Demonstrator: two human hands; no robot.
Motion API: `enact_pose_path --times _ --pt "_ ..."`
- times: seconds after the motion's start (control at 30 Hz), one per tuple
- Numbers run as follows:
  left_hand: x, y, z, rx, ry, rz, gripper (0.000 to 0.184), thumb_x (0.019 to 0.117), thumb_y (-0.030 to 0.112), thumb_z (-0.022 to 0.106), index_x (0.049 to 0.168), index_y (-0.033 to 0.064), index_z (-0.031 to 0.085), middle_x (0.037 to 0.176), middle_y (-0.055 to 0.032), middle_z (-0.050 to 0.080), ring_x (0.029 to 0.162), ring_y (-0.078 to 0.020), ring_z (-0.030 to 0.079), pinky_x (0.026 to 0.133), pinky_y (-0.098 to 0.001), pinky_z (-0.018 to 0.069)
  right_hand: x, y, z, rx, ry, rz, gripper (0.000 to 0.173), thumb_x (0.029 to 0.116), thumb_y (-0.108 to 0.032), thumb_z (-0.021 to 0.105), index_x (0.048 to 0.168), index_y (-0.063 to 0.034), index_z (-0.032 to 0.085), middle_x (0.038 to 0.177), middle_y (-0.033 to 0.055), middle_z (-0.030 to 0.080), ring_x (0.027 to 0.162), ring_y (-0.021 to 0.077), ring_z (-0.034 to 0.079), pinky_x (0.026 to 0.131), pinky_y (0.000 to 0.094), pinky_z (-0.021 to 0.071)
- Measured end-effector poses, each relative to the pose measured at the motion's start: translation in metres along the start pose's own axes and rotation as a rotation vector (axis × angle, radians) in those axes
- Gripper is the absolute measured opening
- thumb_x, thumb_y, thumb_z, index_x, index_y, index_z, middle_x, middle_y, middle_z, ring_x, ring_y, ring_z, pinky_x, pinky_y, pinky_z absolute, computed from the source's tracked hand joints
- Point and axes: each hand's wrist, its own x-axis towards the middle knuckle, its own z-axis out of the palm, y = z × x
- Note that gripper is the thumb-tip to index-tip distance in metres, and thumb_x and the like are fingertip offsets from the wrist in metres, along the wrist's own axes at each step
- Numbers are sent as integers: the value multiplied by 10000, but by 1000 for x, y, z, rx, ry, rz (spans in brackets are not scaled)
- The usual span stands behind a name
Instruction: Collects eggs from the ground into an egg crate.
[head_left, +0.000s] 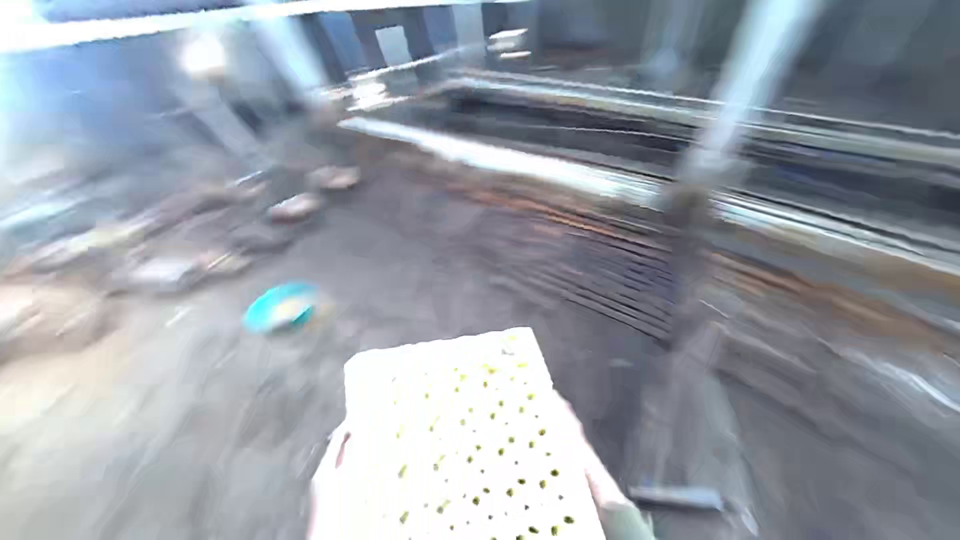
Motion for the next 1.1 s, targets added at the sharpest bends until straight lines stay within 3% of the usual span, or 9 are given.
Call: enact_pose_path --times 0.1,0.3,0.53,0.67,0.73,0.77,0.8,0.9,1.1 --pt "-6 2 -15 -124 204 -197 440 1077 166 505 1495 30 481 1436 -151 582 1282 -198 593 1098 -379 471 11 -7 34 137 -209 54 404 1112 -349 277 1261 -147 593 993 -51 767 879 27 732 755 256 641" --pt "3 -23 -53 -361 321 -233 481 1081 162 491 1523 -11 416 1496 -194 517 1339 -228 552 1127 -371 444 53 10 90 30 -422 47 392 1112 -374 266 1163 -208 618 942 -125 770 862 -29 724 765 204 624" --pt "97 -46 -102 -413 220 -180 496 1077 186 493 1533 7 417 1502 -193 514 1353 -242 545 1143 -395 438 74 9 185 12 -435 -42 429 1112 -292 231 1099 -229 655 933 -141 772 867 -55 716 776 177 612" --pt "153 -36 -138 -396 95 -181 516 1088 244 469 1558 46 395 1538 -176 484 1385 -244 520 1163 -425 421 90 9 229 35 -565 -156 406 1112 -256 257 1139 -213 660 1039 -137 771 987 -63 701 882 157 583" --pt "176 -33 -156 -384 62 -189 516 1087 243 470 1559 49 395 1533 -172 492 1385 -243 520 1164 -427 417 69 -4 276 78 -430 -107 470 1106 -168 121 1105 -126 589 952 -113 764 928 -63 705 857 144 583" --pt "188 -31 -165 -383 50 -185 514 1087 232 471 1557 39 393 1535 -179 487 1388 -247 516 1166 -424 414 47 -20 326 16 -129 -55 476 1096 -128 51 970 -135 510 745 -146 691 742 -107 666 721 98 572" --pt "201 -29 -174 -381 42 -177 513 1085 221 474 1555 32 393 1537 -184 483 1387 -250 515 1164 -420 415 45 -25 354 -7 -12 -31 477 1089 -110 31 938 -139 483 682 -155 653 678 -120 640 673 84 560" --pt "245 -27 -200 -389 27 -173 518 1078 198 495 1553 20 389 1531 -194 484 1384 -257 516 1159 -414 419 109 21 317 83 -357 -139 505 1100 -235 148 1129 -190 650 977 -119 779 915 -49 716 830 166 598" --pt "354 -33 -259 -397 58 -184 520 1076 195 503 1554 26 388 1539 -178 480 1380 -234 520 1153 -395 424 192 47 414 -14 -256 -138 525 1100 -259 123 1080 -239 647 927 -157 771 866 -63 712 790 163 605"
